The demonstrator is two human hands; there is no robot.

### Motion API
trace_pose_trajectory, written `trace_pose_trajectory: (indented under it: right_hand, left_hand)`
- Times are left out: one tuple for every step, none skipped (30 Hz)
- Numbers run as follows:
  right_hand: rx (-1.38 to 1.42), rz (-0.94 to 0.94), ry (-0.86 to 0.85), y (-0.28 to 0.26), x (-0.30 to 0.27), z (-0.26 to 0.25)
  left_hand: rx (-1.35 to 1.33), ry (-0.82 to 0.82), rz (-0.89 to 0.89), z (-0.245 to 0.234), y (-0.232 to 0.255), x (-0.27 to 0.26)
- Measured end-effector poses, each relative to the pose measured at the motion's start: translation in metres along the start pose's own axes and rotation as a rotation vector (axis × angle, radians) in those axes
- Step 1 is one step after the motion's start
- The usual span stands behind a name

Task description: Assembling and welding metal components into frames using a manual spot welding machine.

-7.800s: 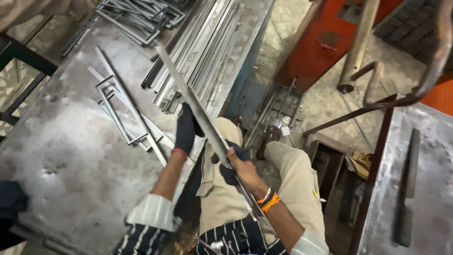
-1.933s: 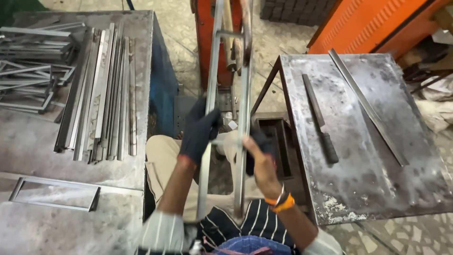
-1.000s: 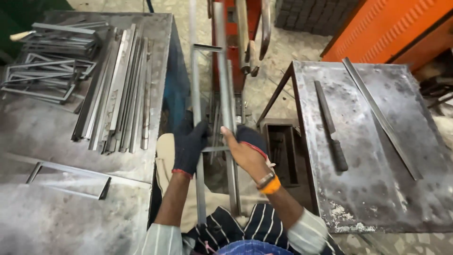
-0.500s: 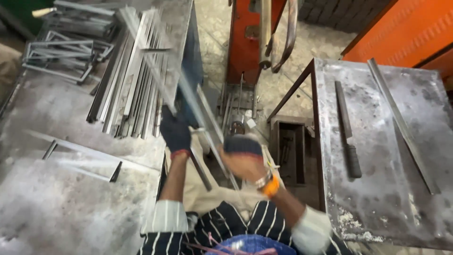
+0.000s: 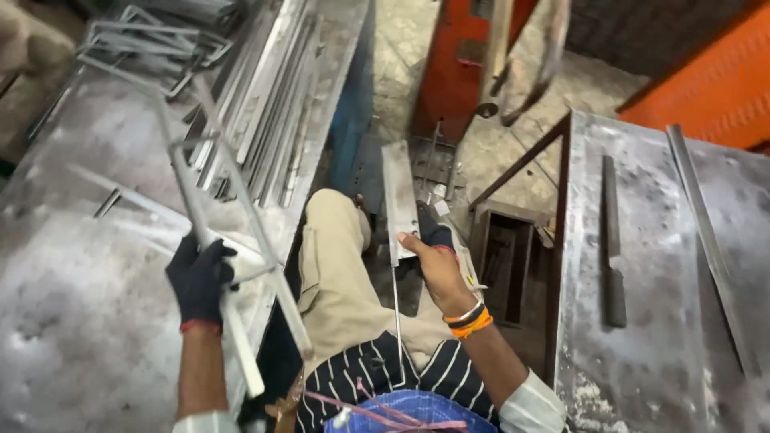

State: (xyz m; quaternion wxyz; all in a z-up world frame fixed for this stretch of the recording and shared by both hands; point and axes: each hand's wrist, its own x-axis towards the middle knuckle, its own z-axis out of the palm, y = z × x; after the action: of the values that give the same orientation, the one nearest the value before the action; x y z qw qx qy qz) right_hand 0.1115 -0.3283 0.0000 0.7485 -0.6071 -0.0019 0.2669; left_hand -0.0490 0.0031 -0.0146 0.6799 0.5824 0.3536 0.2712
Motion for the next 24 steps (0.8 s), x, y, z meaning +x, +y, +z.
trace_pose_trajectory:
  right_hand:
    - [-0.008,0.011,-0.023,0.004,0.000,-0.003]
    - [0.035,0.087,-0.002,0.009,0.001,-0.006]
    - [0.078,0.169,0.023,0.015,0.000,-0.007]
    - [0.071,0.185,0.003,0.018,0.000,-0.007]
    - [0.067,0.226,0.017,0.022,0.001,-0.008]
    - [0.062,0.267,0.031,0.025,0.001,-0.009]
    - [0.057,0.274,0.020,0.024,0.000,-0.005]
    - [0.056,0.274,0.006,0.022,0.000,-0.002]
    - [0.056,0.268,-0.003,0.019,-0.001,0.001]
    - [0.052,0.271,-0.009,0.017,0.000,0.005]
    - [0.127,0.219,-0.068,0.015,-0.001,0.008]
    - [0.201,0.167,-0.126,0.013,-0.002,0.010]
    - [0.200,0.165,-0.125,0.013,0.002,0.011]
    - [0.196,0.170,-0.132,0.013,0.006,0.012]
    - [0.194,0.176,-0.138,0.013,0.010,0.014]
    - [0.196,0.174,-0.135,0.018,0.021,0.012]
    - [0.200,0.176,-0.108,0.024,0.031,0.008]
    - [0.205,0.178,-0.081,0.029,0.041,0.004]
    - [0.205,0.183,-0.079,0.028,0.044,0.006]
    - [0.266,0.192,-0.070,0.026,0.048,0.007]
    - [0.326,0.195,-0.063,0.023,0.055,0.009]
    - [0.326,0.194,-0.064,0.021,0.053,0.012]
    - [0.295,0.189,-0.059,0.020,0.050,0.014]
    - [0.265,0.185,-0.053,0.018,0.048,0.016]
  left_hand:
    - [-0.002,0.027,-0.001,-0.022,-0.016,-0.008]
    - [-0.012,0.104,-0.036,-0.044,-0.032,-0.017]
    - [-0.017,0.181,-0.075,-0.069,-0.048,-0.027]
    - [-0.015,0.207,-0.079,-0.094,-0.059,-0.027]
    - [-0.029,0.254,-0.068,-0.117,-0.071,-0.026]
    - [-0.043,0.300,-0.057,-0.141,-0.083,-0.026]
    - [-0.042,0.314,-0.058,-0.156,-0.084,-0.026]
    - [-0.094,0.316,-0.020,-0.172,-0.084,-0.026]
    - [-0.148,0.311,0.019,-0.185,-0.086,-0.023]
    - [-0.149,0.319,0.019,-0.208,-0.104,-0.014]
    - [-0.009,0.354,0.006,-0.231,-0.122,-0.004]
    - [0.131,0.387,-0.008,-0.253,-0.139,0.007]
    - [0.130,0.385,-0.008,-0.240,-0.132,0.005]
    - [0.746,0.548,0.197,-0.227,-0.125,0.004]
    - [1.369,0.682,0.411,-0.214,-0.117,0.003]
    - [1.369,0.679,0.413,-0.198,-0.125,0.018]
    - [1.228,0.575,0.554,-0.182,-0.135,0.030]
    - [1.081,0.469,0.684,-0.166,-0.145,0.042]
    - [1.085,0.467,0.681,-0.134,-0.145,0.051]
    - [1.036,0.320,0.698,-0.102,-0.144,0.060]
    - [0.979,0.179,0.718,-0.069,-0.143,0.074]
    - [0.979,0.180,0.719,-0.037,-0.135,0.079]
    - [0.994,0.049,0.762,-0.006,-0.128,0.084]
    - [1.006,-0.082,0.803,0.027,-0.121,0.089]
